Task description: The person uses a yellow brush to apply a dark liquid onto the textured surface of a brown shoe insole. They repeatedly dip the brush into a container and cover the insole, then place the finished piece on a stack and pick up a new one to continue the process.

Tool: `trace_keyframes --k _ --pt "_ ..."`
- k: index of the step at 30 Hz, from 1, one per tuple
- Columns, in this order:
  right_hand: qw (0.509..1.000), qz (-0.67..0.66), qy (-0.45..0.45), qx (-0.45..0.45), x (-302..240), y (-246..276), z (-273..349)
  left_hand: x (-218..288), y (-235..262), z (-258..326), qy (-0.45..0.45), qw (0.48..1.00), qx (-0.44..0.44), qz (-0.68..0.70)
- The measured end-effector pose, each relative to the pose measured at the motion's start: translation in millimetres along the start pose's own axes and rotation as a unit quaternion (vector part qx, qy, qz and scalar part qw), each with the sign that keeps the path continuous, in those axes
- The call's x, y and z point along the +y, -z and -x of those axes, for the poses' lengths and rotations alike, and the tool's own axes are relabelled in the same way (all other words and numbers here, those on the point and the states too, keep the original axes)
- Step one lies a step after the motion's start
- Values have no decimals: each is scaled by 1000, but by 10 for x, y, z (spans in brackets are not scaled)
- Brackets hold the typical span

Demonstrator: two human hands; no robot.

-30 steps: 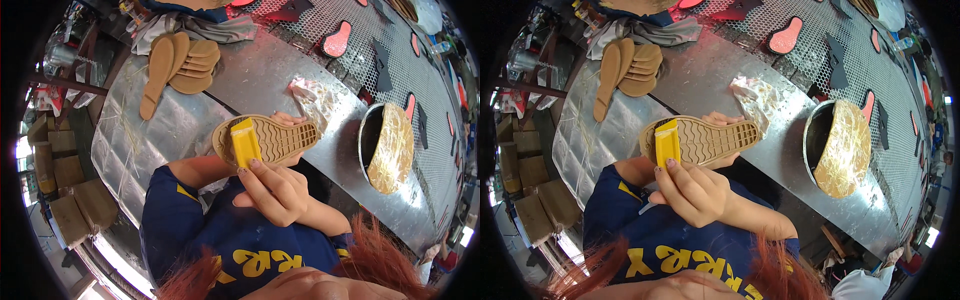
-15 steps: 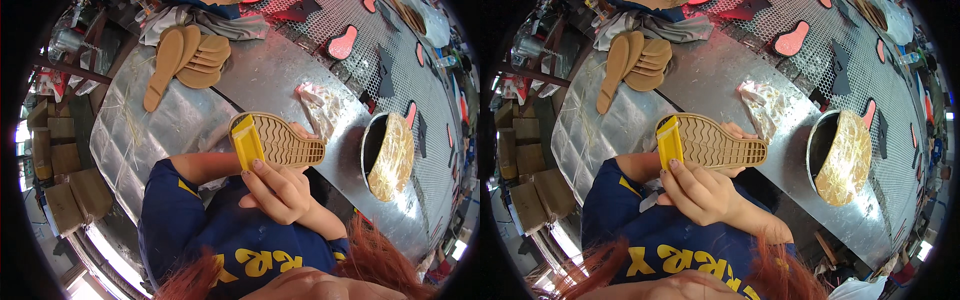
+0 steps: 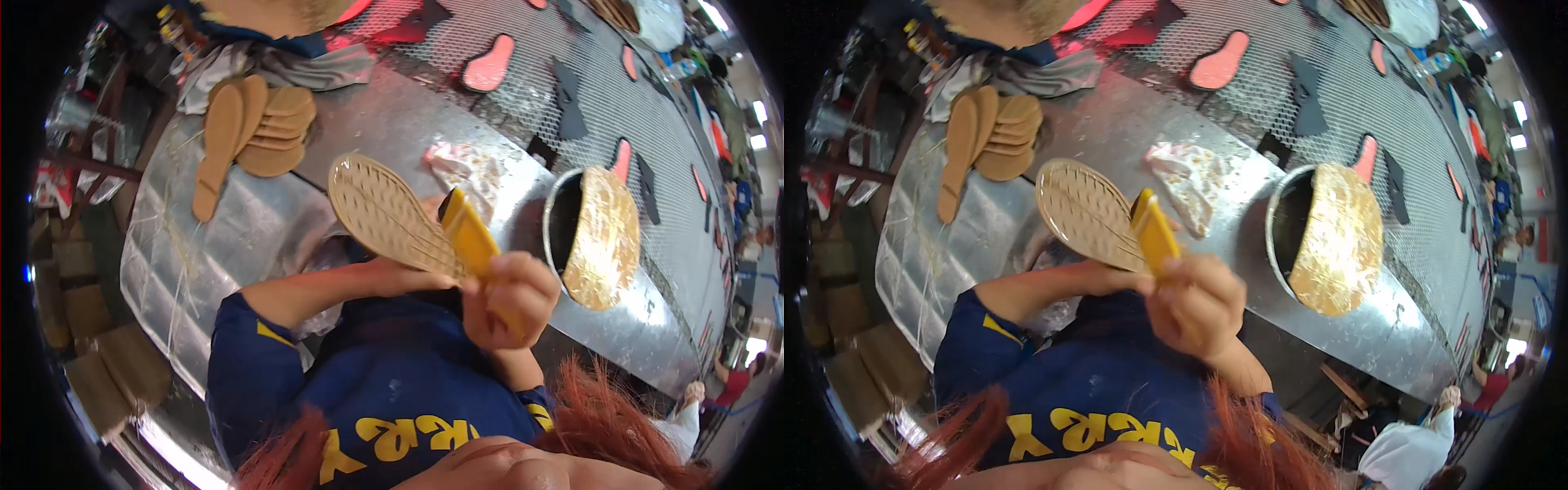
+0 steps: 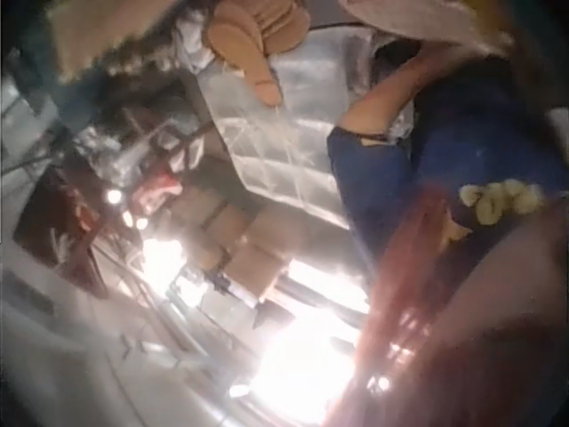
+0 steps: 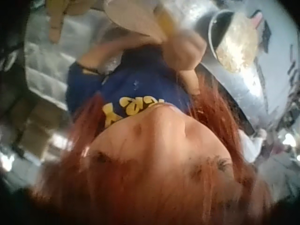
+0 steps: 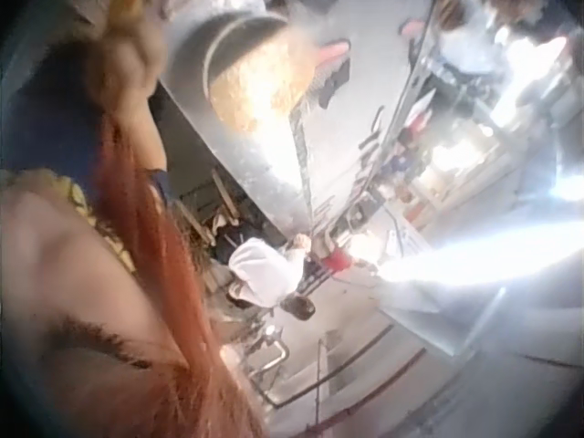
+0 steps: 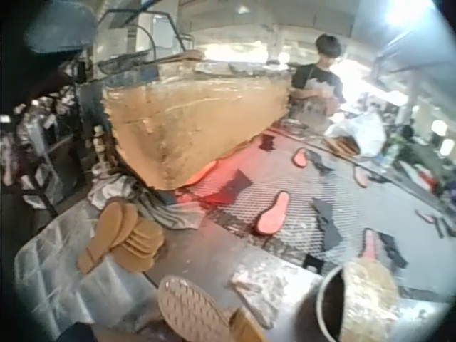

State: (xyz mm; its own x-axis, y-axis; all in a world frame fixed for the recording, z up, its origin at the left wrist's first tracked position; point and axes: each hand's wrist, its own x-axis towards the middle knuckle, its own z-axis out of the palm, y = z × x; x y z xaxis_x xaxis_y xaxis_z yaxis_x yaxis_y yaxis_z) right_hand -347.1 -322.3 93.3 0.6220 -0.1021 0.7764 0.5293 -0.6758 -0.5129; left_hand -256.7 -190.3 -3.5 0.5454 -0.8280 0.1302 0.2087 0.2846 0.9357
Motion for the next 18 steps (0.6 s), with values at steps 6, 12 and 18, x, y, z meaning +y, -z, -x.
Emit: trace_keyframes --k 6,12,18 --pt "984 61 -121 113 335 157 -35 107 70 -80 175 957 -5 233" --pt "979 160 -123 28 664 33 45 203 69 -140 154 941 -61 296" --pt "978 78 -192 -14 313 -26 180 83 121 32 252 899 1 359"
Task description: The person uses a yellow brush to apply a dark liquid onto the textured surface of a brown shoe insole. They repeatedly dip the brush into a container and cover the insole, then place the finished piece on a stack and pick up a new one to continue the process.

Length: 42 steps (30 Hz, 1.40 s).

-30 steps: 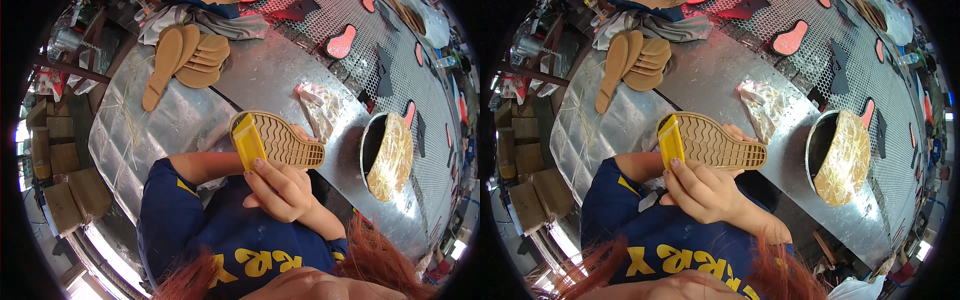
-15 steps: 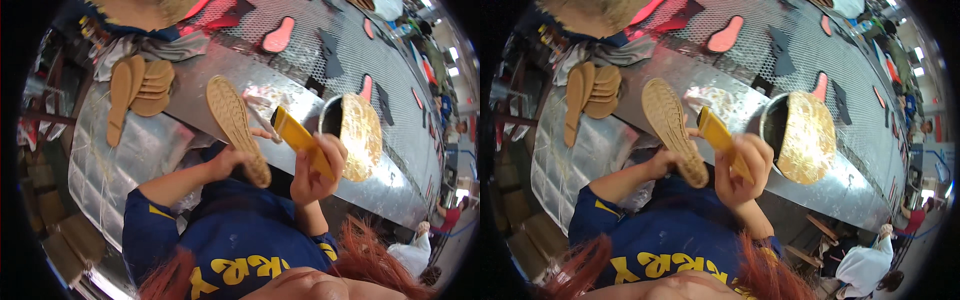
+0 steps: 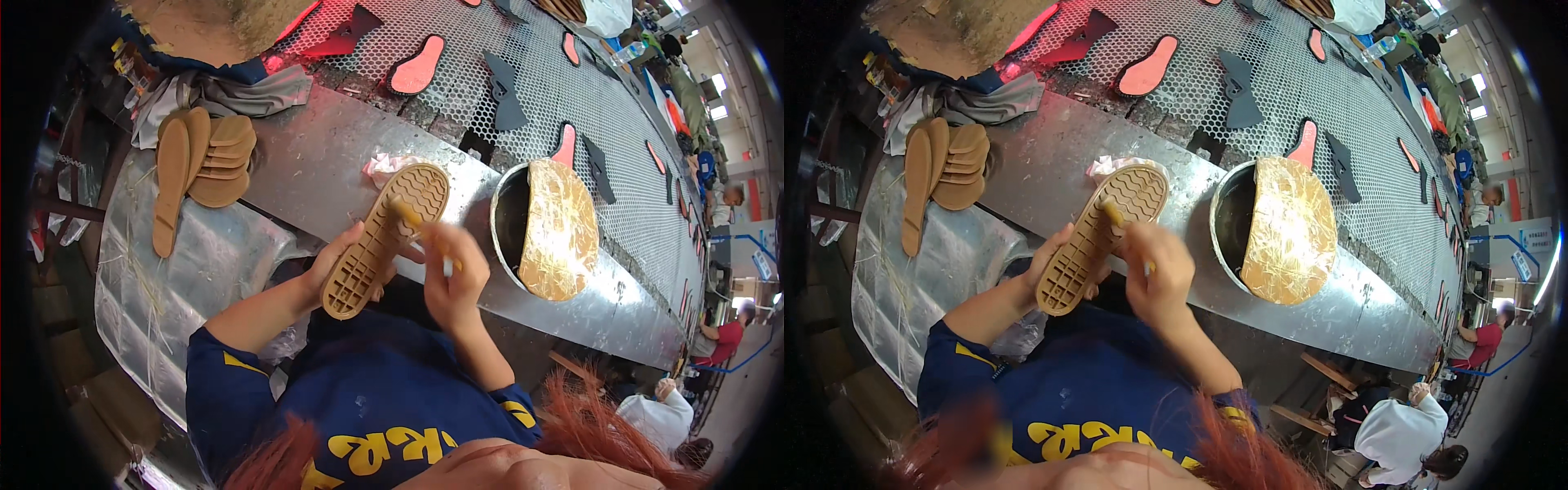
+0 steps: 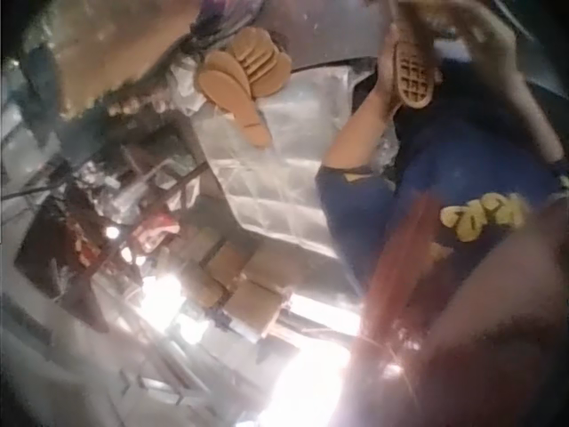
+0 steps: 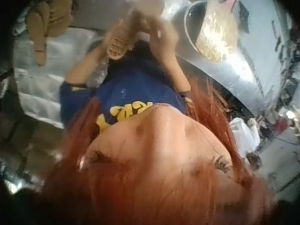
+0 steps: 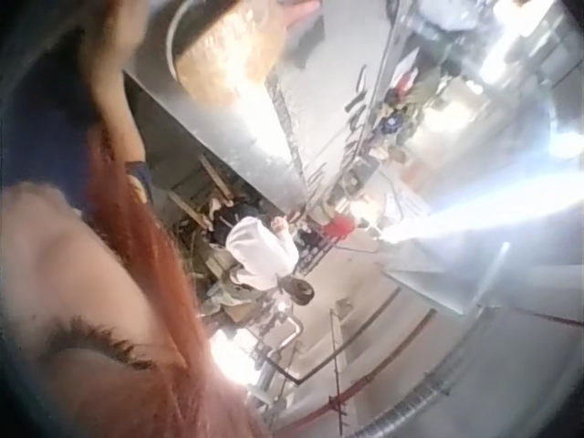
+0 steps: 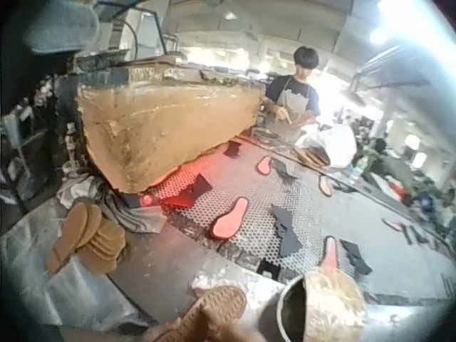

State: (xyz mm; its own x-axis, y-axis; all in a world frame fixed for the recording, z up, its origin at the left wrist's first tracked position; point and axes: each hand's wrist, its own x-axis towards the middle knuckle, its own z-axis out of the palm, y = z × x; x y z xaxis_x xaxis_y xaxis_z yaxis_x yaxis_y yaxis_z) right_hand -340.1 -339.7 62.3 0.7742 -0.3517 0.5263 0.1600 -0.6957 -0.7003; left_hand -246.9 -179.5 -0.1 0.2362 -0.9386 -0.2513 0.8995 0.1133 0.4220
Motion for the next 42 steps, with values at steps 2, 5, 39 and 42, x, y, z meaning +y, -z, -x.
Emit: trace_keyframes --k 2,5,39,42 --pt "997 -77 -7 -16 -48 44 49 7 -29 -3 10 1000 12 6" --pt "990 -96 -101 15 183 149 88 35 -110 -53 -33 997 -74 -15" --pt "966 -147 94 -193 -520 107 30 103 -246 -141 -3 963 -86 253" --pt "990 -101 -3 -100 -114 189 -104 47 -46 -94 -41 997 -63 37"
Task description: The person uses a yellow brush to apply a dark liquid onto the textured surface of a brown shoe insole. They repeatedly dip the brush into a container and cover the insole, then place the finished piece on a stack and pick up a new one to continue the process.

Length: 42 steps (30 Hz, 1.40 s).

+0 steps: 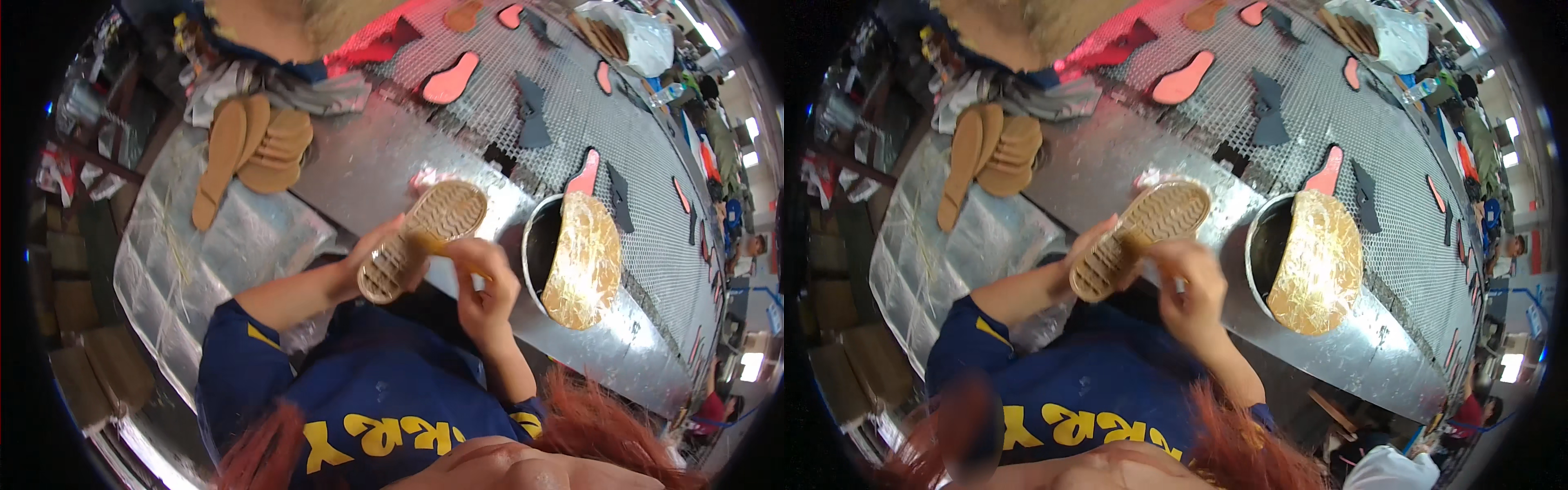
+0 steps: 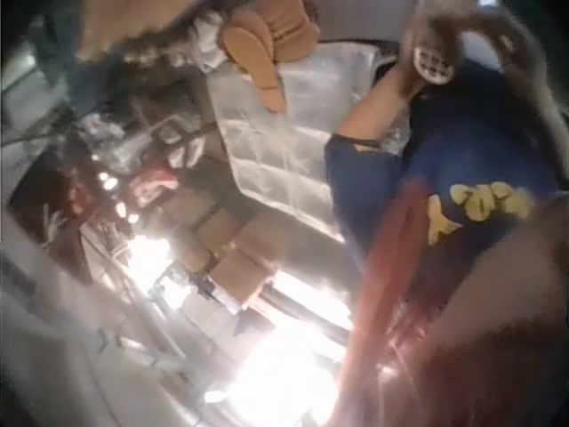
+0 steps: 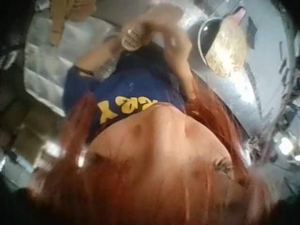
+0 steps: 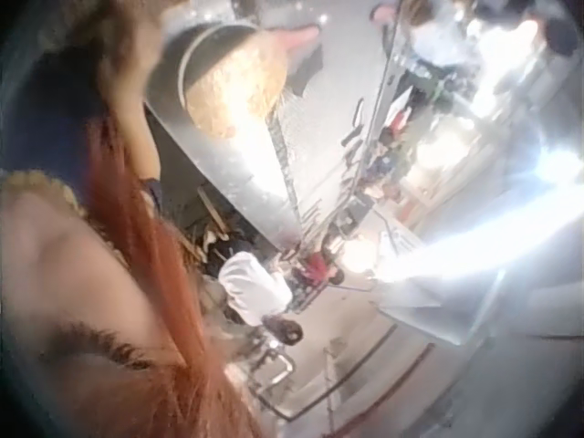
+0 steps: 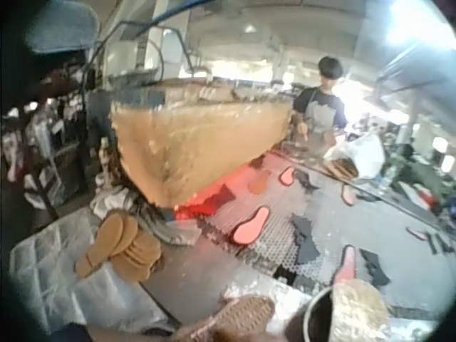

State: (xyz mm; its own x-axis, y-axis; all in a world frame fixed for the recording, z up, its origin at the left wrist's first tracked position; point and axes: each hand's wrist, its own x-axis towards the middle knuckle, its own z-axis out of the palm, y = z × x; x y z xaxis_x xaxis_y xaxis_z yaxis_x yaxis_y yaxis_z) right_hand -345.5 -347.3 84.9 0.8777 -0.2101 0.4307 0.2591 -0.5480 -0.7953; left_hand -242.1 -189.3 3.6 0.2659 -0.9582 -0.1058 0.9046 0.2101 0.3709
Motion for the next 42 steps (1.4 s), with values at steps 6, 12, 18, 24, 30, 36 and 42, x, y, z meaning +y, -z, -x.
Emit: trace_keyframes --k 6,12,18,24,30,36,42 --pt "958 -57 97 264 219 574 327 -91 -440 -291 12 991 -26 -128" --pt "908 -74 3 413 178 888 619 1116 -831 -2363 -113 978 -20 -174" --pt "913 -70 5 403 164 940 845 1017 242 -3009 -184 931 250 -190" --pt "907 -105 -70 401 305 1003 1033 457 -269 -1312 -76 896 91 -427" --pt "912 -74 -57 400 424 978 1051 793 -406 108 -180 284 274 -901" --pt "938 186 18 293 618 1154 1033 1471 202 1328 -150 62 620 -767" --pt "934 275 -32 224 472 1138 789 1812 632 2134 -47 396 562 -725"
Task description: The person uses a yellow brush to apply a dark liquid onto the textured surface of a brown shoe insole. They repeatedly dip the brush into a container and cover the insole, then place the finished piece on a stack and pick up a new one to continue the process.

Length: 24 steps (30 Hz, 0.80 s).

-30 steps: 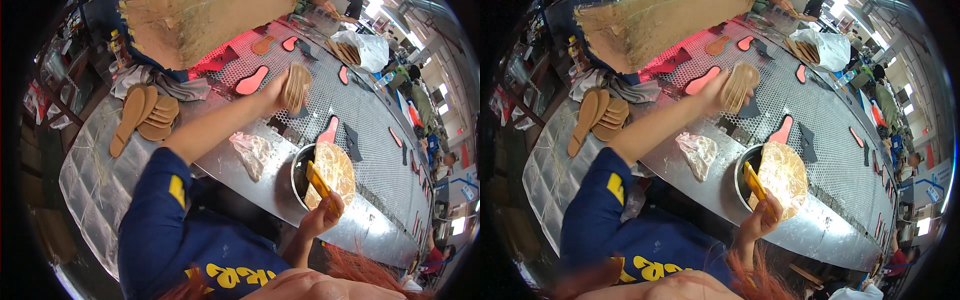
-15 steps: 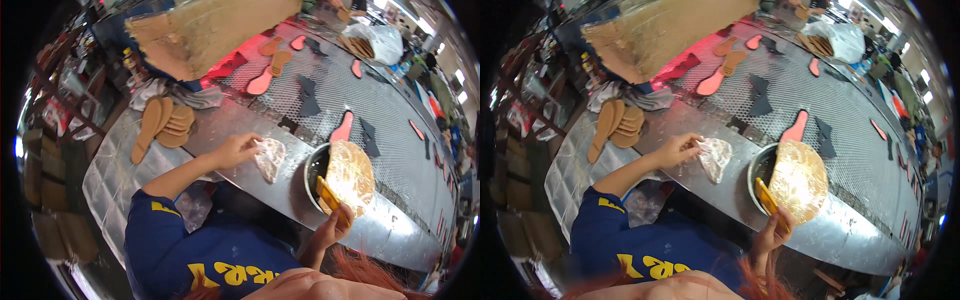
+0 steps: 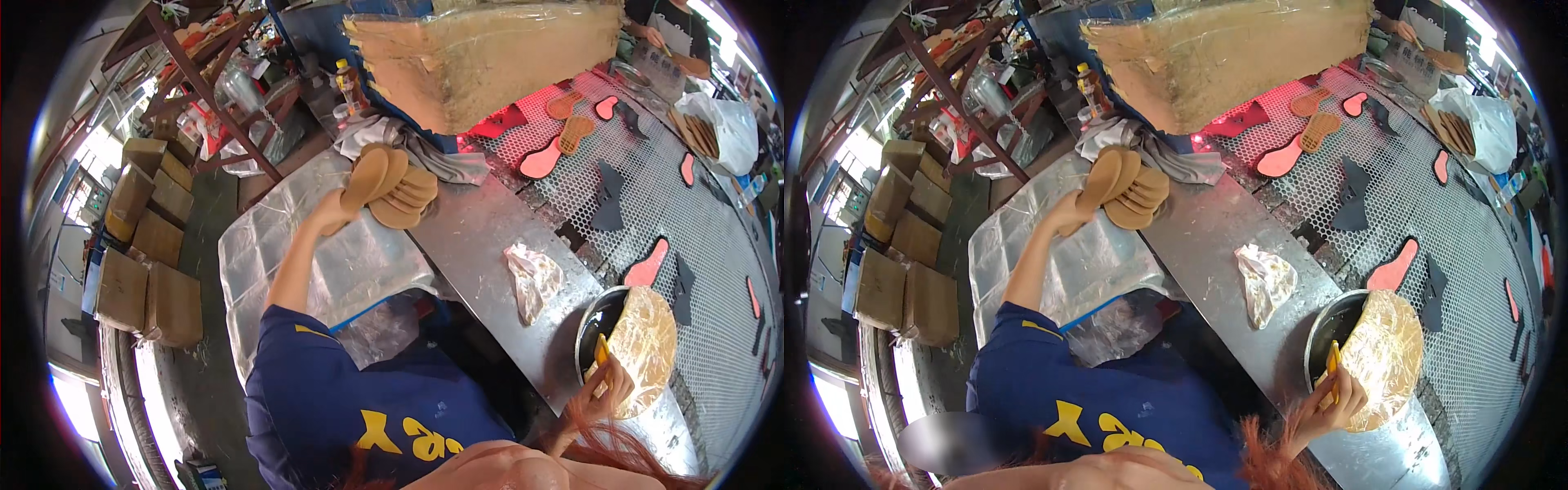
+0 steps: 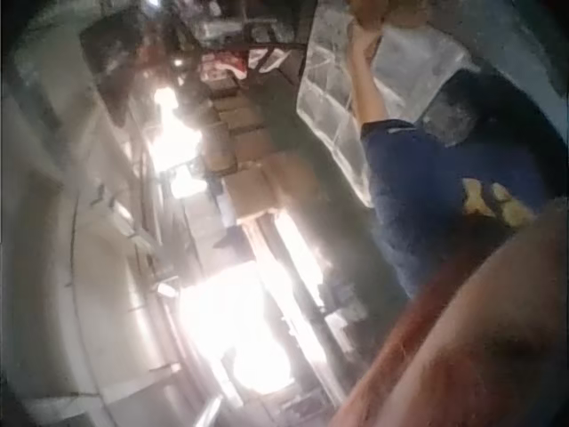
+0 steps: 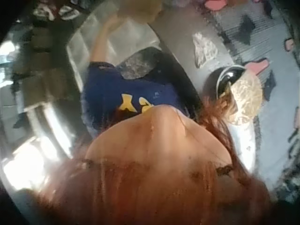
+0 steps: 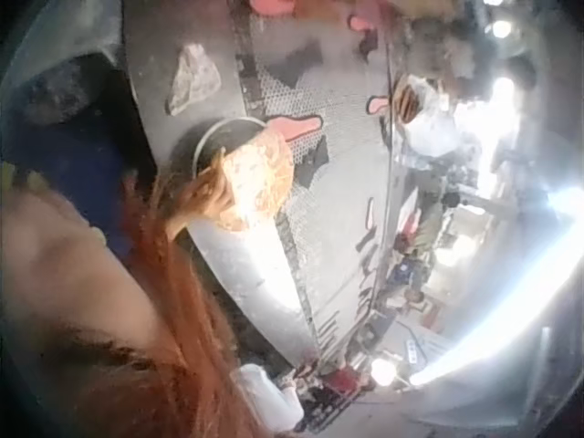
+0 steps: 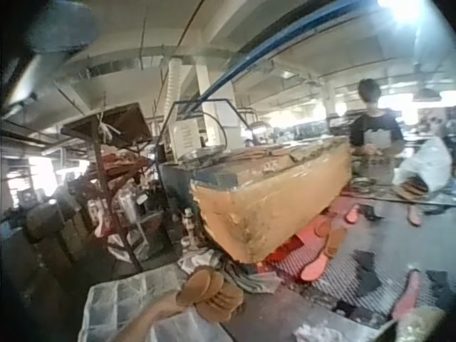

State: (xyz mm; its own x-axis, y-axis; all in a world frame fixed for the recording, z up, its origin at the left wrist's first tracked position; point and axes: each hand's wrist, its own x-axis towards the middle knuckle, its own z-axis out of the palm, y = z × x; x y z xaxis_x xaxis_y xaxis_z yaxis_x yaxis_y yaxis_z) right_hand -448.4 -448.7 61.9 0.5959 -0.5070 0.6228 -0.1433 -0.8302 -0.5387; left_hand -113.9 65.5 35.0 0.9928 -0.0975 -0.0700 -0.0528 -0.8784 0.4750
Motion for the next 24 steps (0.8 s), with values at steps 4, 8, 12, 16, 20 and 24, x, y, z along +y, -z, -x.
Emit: trace_keyframes --k 4,8,12,16,20,24 --pt "999 -10 34 16 -59 -106 -38 64 4 227 -88 981 95 -146" --pt "997 48 4 52 -62 -224 -57 909 149 301 83 979 107 -155" --pt "995 103 -6 2 -107 -315 -156 1443 -78 520 -15 985 174 8" --pt "992 125 -17 -1 -48 -339 -117 2247 -537 916 -159 839 -194 484" --pt "998 50 -21 21 -49 -287 -111 2785 -1071 1237 -123 622 -526 567" --pt "996 8 -65 54 -107 -186 -115 2961 -1467 1287 -48 529 -607 591"
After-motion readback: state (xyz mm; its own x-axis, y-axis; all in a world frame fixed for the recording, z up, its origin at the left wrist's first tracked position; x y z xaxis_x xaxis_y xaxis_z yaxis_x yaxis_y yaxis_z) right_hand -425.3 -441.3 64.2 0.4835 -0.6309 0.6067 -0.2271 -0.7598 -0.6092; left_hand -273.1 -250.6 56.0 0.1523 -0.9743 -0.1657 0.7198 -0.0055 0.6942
